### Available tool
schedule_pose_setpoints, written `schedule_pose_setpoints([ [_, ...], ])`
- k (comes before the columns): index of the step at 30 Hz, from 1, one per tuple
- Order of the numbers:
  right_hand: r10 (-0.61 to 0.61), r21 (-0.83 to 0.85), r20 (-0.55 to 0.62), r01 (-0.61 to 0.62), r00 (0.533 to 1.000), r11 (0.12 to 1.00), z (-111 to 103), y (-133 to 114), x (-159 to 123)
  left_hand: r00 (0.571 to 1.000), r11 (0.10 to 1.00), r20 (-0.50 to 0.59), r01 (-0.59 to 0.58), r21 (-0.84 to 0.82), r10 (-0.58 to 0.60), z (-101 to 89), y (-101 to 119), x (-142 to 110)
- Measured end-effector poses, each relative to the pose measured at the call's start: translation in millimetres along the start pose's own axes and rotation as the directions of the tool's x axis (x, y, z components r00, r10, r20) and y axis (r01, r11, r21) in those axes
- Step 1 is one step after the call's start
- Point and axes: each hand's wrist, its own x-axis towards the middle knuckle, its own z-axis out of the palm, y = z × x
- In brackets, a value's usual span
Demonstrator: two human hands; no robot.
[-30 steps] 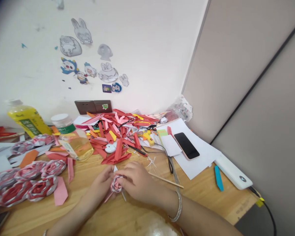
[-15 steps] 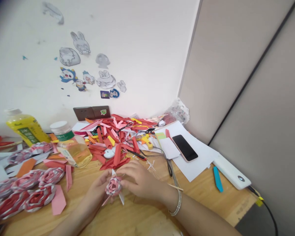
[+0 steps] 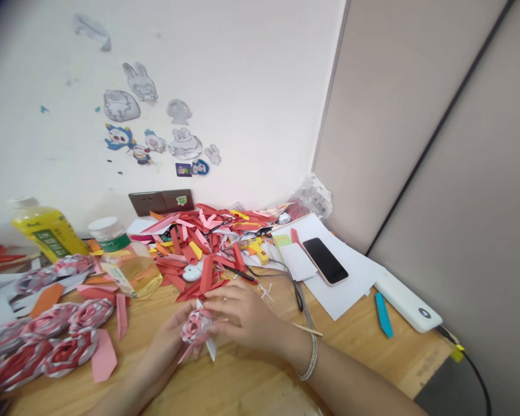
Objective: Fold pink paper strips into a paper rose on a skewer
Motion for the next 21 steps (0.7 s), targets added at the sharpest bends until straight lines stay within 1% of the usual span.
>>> schedule_pose_setpoints([
  [3, 0.023, 0.028, -0.044, -0.022, 0.999, 0.999, -2.4, 1.7, -1.6, 0.999, 1.000, -0.045, 0.000, -0.005, 0.000, -2.4, 1.7, 1.8],
  [4, 0.053, 0.038, -0.070, -0.050, 0.996, 0.998, -1.8, 2.1, -1.9, 0.998, 1.000, -0.068, -0.009, -0.015, 0.008, -2.8, 1.9, 2.0],
  [6, 0.152, 0.062, -0.142, -0.144, 0.978, 0.988, 1.3, 3.8, -2.3, 0.995, 0.999, -0.095, -0.024, -0.042, 0.020, -2.6, 1.8, 2.0],
  [8, 0.277, 0.110, -0.216, -0.258, 0.936, 0.960, 6.2, 7.7, -2.7, 0.995, 0.998, -0.099, -0.031, -0.048, 0.026, -1.8, 1.3, 1.3],
  [10, 0.405, 0.203, -0.262, -0.360, 0.876, 0.910, 11.5, 14.0, -3.2, 0.995, 0.999, -0.090, -0.048, -0.014, 0.046, -1.5, 0.0, 1.1],
  [11, 0.473, 0.275, -0.263, -0.404, 0.841, 0.872, 14.0, 17.7, -3.5, 0.994, 0.998, -0.089, -0.065, 0.012, 0.066, -1.9, -0.9, 1.4],
  [13, 0.577, 0.457, -0.176, -0.452, 0.798, 0.766, 17.8, 24.4, -3.6, 0.988, 0.992, -0.097, -0.114, 0.060, 0.119, -3.7, -3.0, 3.2],
  [15, 0.624, 0.582, -0.075, -0.474, 0.778, 0.661, 19.9, 28.8, -3.1, 0.979, 0.982, -0.112, -0.158, 0.100, 0.169, -6.2, -5.1, 5.8],
  [16, 0.637, 0.620, -0.049, -0.476, 0.769, 0.623, 20.2, 29.9, -2.7, 0.976, 0.977, -0.112, -0.174, 0.119, 0.188, -7.5, -6.0, 7.1],
  [18, 0.659, 0.665, -0.044, -0.470, 0.751, 0.580, 19.5, 30.3, -1.8, 0.976, 0.967, -0.072, -0.191, 0.172, 0.205, -9.6, -6.9, 8.6],
  [20, 0.674, 0.693, -0.062, -0.454, 0.736, 0.560, 17.7, 28.6, -0.9, 0.980, 0.952, 0.014, -0.196, 0.237, 0.198, -11.2, -6.8, 8.3],
  [21, 0.674, 0.694, -0.073, -0.448, 0.735, 0.564, 16.6, 27.1, -0.6, 0.980, 0.944, 0.060, -0.201, 0.263, 0.192, -12.0, -6.3, 7.5],
])
